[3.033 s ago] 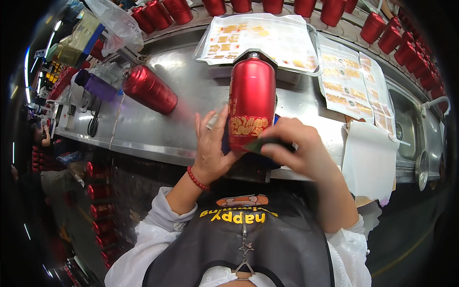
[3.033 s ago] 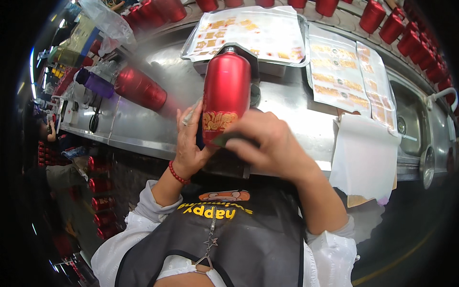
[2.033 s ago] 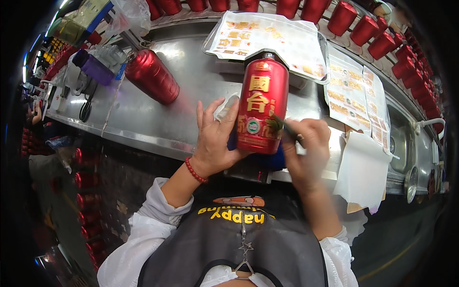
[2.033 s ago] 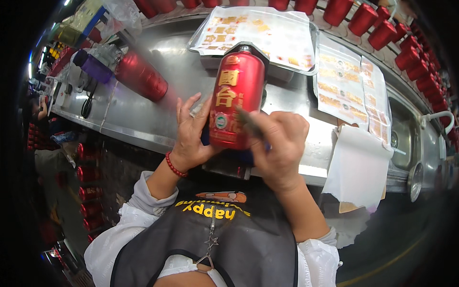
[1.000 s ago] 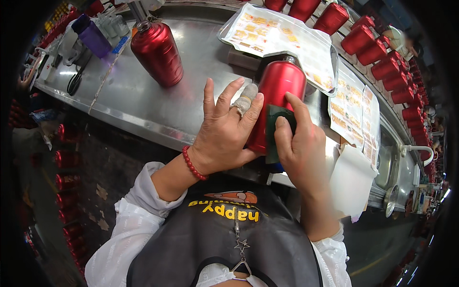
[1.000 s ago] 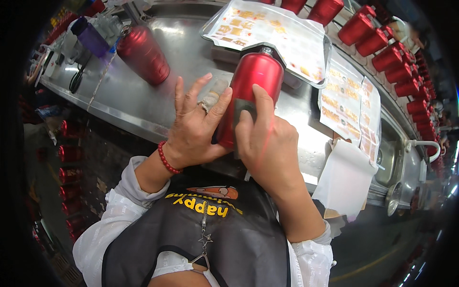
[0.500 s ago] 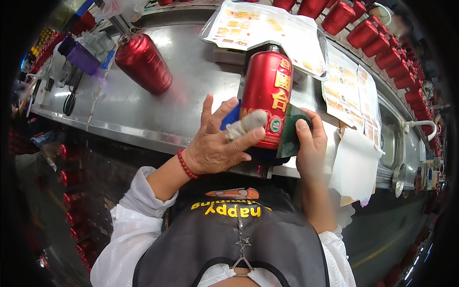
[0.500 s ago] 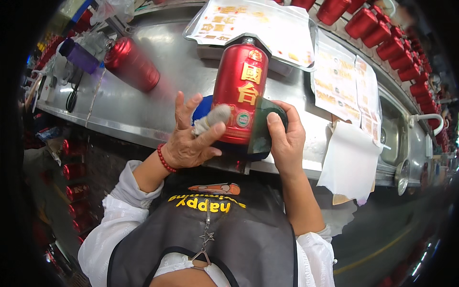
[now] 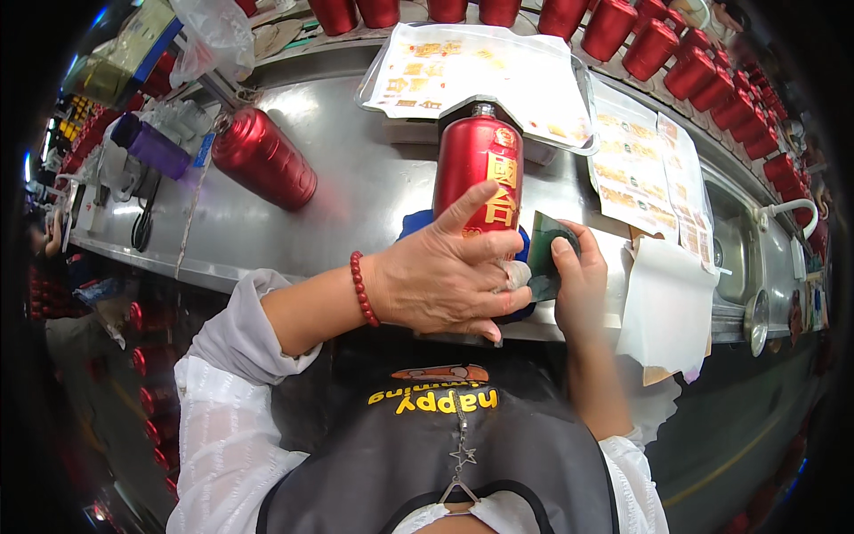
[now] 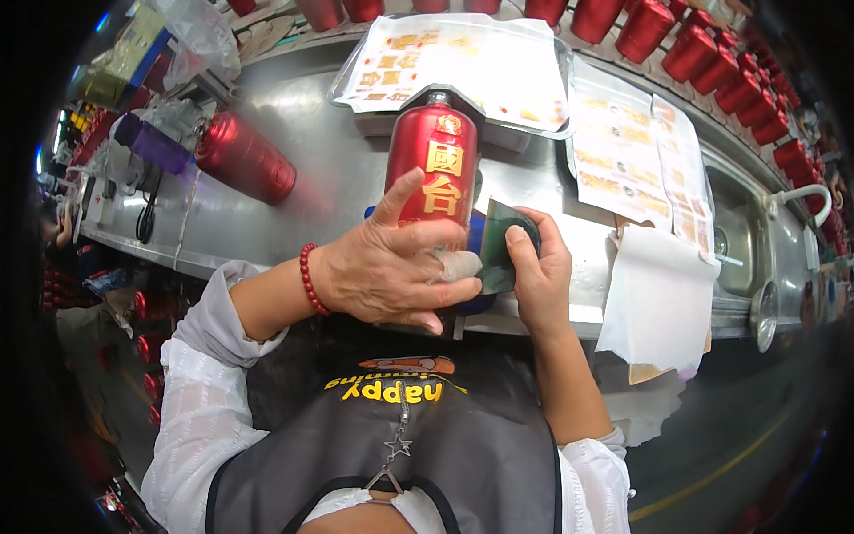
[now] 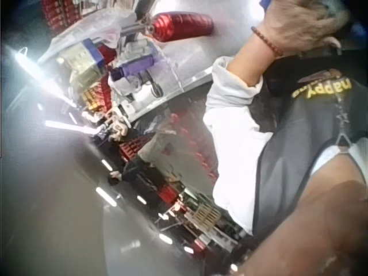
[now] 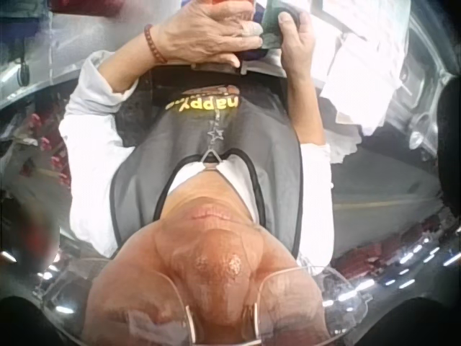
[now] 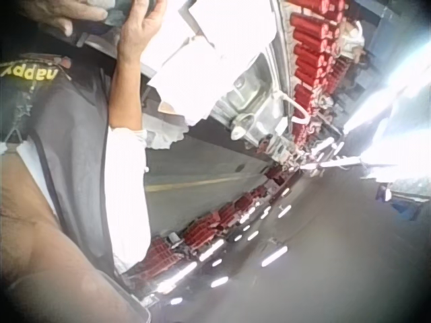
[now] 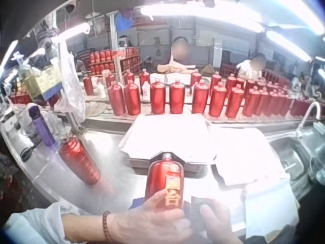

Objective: The person wipes a red metal can with a cloth, then applies a gold sticker to its surface. They then cut a sheet of gold stickers with scissors and continue applying stickers to the can.

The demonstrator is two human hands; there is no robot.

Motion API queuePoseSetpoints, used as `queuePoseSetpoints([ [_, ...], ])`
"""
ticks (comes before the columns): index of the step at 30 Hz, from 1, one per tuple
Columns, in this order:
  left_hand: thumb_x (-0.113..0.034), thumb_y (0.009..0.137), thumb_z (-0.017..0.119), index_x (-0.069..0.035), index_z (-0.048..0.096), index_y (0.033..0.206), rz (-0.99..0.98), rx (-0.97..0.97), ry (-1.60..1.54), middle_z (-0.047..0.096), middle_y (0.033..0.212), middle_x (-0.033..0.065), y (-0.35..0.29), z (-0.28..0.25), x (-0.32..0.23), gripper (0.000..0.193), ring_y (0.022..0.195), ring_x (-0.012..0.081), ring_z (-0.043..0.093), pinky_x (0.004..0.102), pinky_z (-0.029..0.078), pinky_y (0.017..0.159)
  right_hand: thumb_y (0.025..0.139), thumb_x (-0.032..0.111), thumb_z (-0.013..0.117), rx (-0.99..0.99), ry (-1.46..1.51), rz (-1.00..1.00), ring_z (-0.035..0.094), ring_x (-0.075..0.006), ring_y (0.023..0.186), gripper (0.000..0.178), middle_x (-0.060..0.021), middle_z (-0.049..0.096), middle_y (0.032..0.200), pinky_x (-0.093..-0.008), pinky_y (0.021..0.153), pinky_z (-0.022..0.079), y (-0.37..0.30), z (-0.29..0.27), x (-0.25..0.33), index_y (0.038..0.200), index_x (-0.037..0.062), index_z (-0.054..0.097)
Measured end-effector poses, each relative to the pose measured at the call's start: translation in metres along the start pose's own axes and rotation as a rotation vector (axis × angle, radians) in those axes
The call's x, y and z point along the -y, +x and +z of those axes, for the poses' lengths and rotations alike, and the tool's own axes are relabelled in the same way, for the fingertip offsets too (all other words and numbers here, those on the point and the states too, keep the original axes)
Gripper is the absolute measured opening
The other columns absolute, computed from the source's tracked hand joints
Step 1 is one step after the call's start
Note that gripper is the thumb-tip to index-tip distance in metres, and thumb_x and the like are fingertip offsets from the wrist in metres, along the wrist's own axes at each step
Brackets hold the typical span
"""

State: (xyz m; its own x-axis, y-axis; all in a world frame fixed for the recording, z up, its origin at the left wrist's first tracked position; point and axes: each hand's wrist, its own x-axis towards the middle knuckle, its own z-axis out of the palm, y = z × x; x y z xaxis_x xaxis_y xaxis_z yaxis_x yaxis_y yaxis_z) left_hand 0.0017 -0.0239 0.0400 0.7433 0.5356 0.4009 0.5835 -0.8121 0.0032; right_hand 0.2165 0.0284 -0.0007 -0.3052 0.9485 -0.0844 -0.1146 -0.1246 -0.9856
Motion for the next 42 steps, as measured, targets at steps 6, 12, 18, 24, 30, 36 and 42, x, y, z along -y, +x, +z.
queuePoseSetpoints([
  [6, -0.061, 0.097, 0.033, -0.026, 0.066, 0.119, -0.141, -0.113, 0.036, 0.067, 0.099, -0.0042, -0.005, 0.000, 0.028, 0.052, 0.120, 0.0210, 0.048, 0.0619, -0.001, 0.118, 0.099, 0.013, 0.054, -0.022, 0.038, -0.042, 0.056, -0.0059, 0.084, 0.025, -0.0017, 0.063, 0.096, -0.0212, 0.075, 0.048, -0.002, -0.012, 0.000, 0.119, -0.0019, 0.055],
  [12, -0.050, 0.094, 0.051, -0.027, 0.069, 0.115, -0.236, -0.133, 0.047, 0.067, 0.120, -0.0067, -0.025, 0.015, -0.023, 0.036, 0.125, 0.0219, 0.042, 0.0619, 0.002, 0.118, 0.096, 0.005, 0.052, 0.043, -0.298, -0.138, 0.057, -0.0104, 0.097, 0.027, -0.0086, 0.062, 0.110, -0.0247, 0.080, 0.050, -0.010, -0.058, 0.012, 0.122, -0.0024, 0.055],
  [18, -0.025, 0.077, 0.073, -0.024, 0.071, 0.110, -0.262, -0.197, 0.119, 0.070, 0.107, -0.0059, -0.013, 0.024, -0.047, 0.033, 0.121, 0.0219, 0.044, 0.0609, 0.006, 0.119, 0.082, -0.017, 0.044, -0.004, -1.048, -0.552, 0.054, -0.0310, 0.124, 0.036, -0.0160, 0.050, 0.142, -0.0336, 0.090, 0.051, -0.027, -0.175, 0.051, 0.103, -0.0005, 0.068],
  [24, -0.016, 0.074, 0.072, -0.021, 0.072, 0.109, -0.322, -0.236, 0.106, 0.069, 0.095, -0.0008, 0.012, 0.034, -0.078, 0.035, 0.121, 0.0239, 0.045, 0.0627, 0.010, 0.118, 0.070, 0.006, 0.078, 0.046, -1.360, -0.356, 0.052, -0.0353, 0.117, 0.036, -0.0164, 0.056, 0.121, -0.0405, 0.095, 0.046, -0.091, -0.196, 0.036, 0.102, -0.0011, 0.063],
  [30, -0.017, 0.078, 0.072, -0.020, 0.072, 0.108, -0.291, -0.261, 0.076, 0.067, 0.099, -0.0014, 0.034, 0.045, -0.091, 0.029, 0.121, 0.0254, 0.046, 0.0628, 0.014, 0.117, 0.070, 0.004, 0.076, -0.075, -1.392, -0.545, 0.051, -0.0340, 0.116, 0.024, -0.0135, 0.056, 0.115, -0.0425, 0.092, 0.047, -0.104, -0.189, 0.009, 0.090, 0.0013, 0.062],
  [36, -0.017, 0.084, 0.069, -0.017, 0.073, 0.107, -0.354, -0.277, 0.076, 0.058, 0.118, 0.0094, 0.025, 0.041, -0.097, 0.024, 0.122, 0.0286, 0.045, 0.0597, 0.015, 0.118, 0.082, 0.002, 0.061, -0.563, -0.979, -0.395, 0.060, -0.0247, 0.097, 0.010, -0.0122, 0.061, 0.107, -0.0320, 0.084, 0.049, -0.114, -0.231, 0.024, 0.092, -0.0007, 0.061],
  [42, -0.018, 0.087, 0.068, -0.014, 0.073, 0.107, -0.376, -0.240, 0.091, 0.063, 0.113, 0.0083, 0.019, 0.035, -0.104, 0.021, 0.124, 0.0284, 0.045, 0.0579, 0.015, 0.118, 0.087, 0.035, 0.070, -1.024, -1.724, -0.261, 0.055, -0.0354, 0.112, 0.051, -0.0218, 0.059, 0.121, -0.0425, 0.096, 0.045, -0.141, -0.370, 0.005, 0.117, -0.0054, 0.061],
])
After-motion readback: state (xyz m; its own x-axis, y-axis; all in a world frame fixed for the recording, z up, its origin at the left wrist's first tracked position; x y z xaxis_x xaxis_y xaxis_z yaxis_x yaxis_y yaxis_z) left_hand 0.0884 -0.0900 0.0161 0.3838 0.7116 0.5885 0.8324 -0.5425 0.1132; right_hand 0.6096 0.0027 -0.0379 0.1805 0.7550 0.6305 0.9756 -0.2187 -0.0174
